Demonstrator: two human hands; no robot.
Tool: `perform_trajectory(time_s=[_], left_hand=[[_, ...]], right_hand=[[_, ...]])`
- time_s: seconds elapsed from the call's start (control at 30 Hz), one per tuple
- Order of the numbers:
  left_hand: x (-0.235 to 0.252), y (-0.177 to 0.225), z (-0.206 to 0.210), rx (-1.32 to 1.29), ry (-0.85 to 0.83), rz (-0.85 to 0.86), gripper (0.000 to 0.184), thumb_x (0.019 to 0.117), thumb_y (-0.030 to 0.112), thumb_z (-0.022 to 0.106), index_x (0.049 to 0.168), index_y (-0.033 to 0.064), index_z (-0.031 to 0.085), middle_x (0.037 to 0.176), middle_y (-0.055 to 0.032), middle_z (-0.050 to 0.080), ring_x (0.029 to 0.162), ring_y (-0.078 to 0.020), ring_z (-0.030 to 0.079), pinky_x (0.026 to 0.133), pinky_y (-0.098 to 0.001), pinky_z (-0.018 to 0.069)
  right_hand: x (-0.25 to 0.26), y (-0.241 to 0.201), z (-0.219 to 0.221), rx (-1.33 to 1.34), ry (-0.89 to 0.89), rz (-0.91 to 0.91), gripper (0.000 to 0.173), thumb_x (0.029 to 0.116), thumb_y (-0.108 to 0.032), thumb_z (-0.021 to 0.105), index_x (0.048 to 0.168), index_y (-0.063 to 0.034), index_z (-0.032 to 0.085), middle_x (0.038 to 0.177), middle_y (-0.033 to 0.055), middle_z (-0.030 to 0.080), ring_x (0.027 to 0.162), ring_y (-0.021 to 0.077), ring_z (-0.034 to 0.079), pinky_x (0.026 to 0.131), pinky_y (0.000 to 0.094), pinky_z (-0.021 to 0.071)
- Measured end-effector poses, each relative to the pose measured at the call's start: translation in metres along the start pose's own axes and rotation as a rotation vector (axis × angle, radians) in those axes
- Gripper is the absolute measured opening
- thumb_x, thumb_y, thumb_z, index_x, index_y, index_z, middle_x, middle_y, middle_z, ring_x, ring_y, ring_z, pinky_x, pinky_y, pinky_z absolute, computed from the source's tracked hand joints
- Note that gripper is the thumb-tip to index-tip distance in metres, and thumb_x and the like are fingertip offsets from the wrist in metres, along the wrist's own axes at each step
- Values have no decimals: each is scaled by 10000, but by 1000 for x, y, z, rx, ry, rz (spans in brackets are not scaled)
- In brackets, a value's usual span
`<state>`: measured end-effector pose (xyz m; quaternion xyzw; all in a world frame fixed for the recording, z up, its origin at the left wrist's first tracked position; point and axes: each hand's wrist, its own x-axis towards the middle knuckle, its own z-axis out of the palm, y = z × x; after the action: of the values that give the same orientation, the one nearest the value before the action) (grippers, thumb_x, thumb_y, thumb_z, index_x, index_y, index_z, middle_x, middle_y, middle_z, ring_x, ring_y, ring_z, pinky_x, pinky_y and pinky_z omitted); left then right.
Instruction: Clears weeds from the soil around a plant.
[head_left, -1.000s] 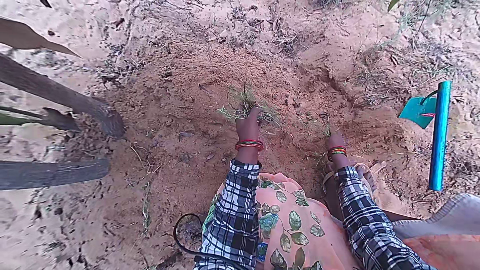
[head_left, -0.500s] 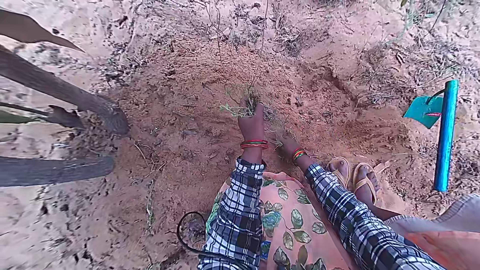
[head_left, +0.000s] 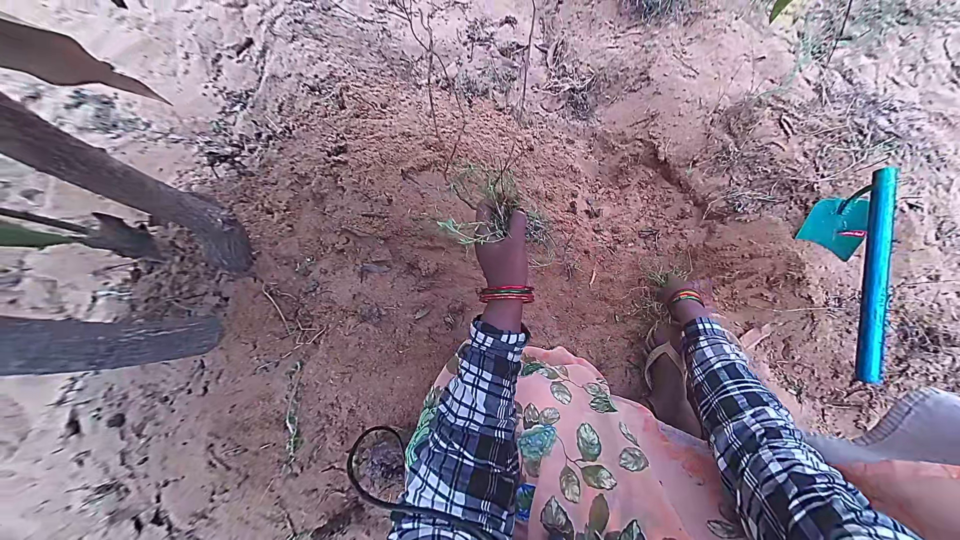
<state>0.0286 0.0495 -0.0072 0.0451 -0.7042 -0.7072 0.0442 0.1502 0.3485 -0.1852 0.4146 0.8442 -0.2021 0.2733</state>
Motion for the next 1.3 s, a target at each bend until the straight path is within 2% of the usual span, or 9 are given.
perform_trajectory(time_s=[0.17,0.37,0.5,0.67,0.87,1.0,1.1,1.2,1.3], left_hand=[[3,-10,1,-3,-32,17,508,976,89,645,1432,-53,472,1324,-134,616,1178,-90,613,1038,-248,490],[0,-12,6,95,-141,-49,473,990,123,644,1418,-27,512,1308,-131,640,1163,-95,622,1039,-278,487],[-2,1,4,270,-261,-208,561,1005,184,674,1488,-12,467,1397,-204,599,1278,-222,590,1112,-402,444],[-2,2,5,455,-409,-360,543,1018,280,665,1444,-17,505,1299,-257,634,1233,-348,608,1066,-542,455],[0,-12,9,541,-574,-358,469,1064,303,580,1422,3,553,1297,-255,641,1246,-376,599,1070,-584,435],[7,-2,-3,570,-419,-244,401,1076,312,565,1368,44,622,1281,-230,665,1231,-366,616,1065,-570,445],[15,5,-11,591,-297,-183,403,1026,297,653,1357,68,634,1306,-187,664,1218,-310,633,1053,-522,472],[24,6,-17,805,-427,-265,671,964,310,737,1473,-40,477,1519,-275,455,1337,-414,528,1105,-578,429],[20,-13,-11,970,-716,-367,863,950,328,756,1612,34,287,1510,-331,452,1375,-479,489,1124,-634,392]], right_hand=[[-3,-18,17,52,-92,-242,465,1042,-348,597,1316,24,640,1243,322,661,1201,492,625,1021,692,450],[-43,-58,45,-131,-277,-296,632,1013,-399,635,1500,-28,479,1375,296,605,1304,463,576,1080,663,428],[-58,-73,49,-5,-231,-318,536,1026,-369,605,1402,11,575,1330,292,629,1280,443,593,1080,636,431],[-88,-98,19,512,58,-499,393,1035,-247,620,1297,47,617,1044,270,696,945,395,683,875,601,519],[-127,-147,-2,672,-92,-767,180,964,-77,651,1103,36,662,870,109,656,738,151,609,699,375,521],[-100,-138,33,194,-118,-527,373,1001,-252,669,1249,27,668,1146,279,698,1092,430,675,965,635,502],[-77,-97,59,-109,-227,-273,482,997,-294,625,1391,-17,599,1375,274,617,1311,446,578,1060,660,445],[-71,-64,57,-61,-214,-167,512,972,-249,655,1400,19,571,1376,293,604,1311,446,575,1068,647,445],[-65,-59,38,6,-144,-166,506,995,-247,631,1441,-20,559,1381,278,611,1314,436,579,1083,640,437]])
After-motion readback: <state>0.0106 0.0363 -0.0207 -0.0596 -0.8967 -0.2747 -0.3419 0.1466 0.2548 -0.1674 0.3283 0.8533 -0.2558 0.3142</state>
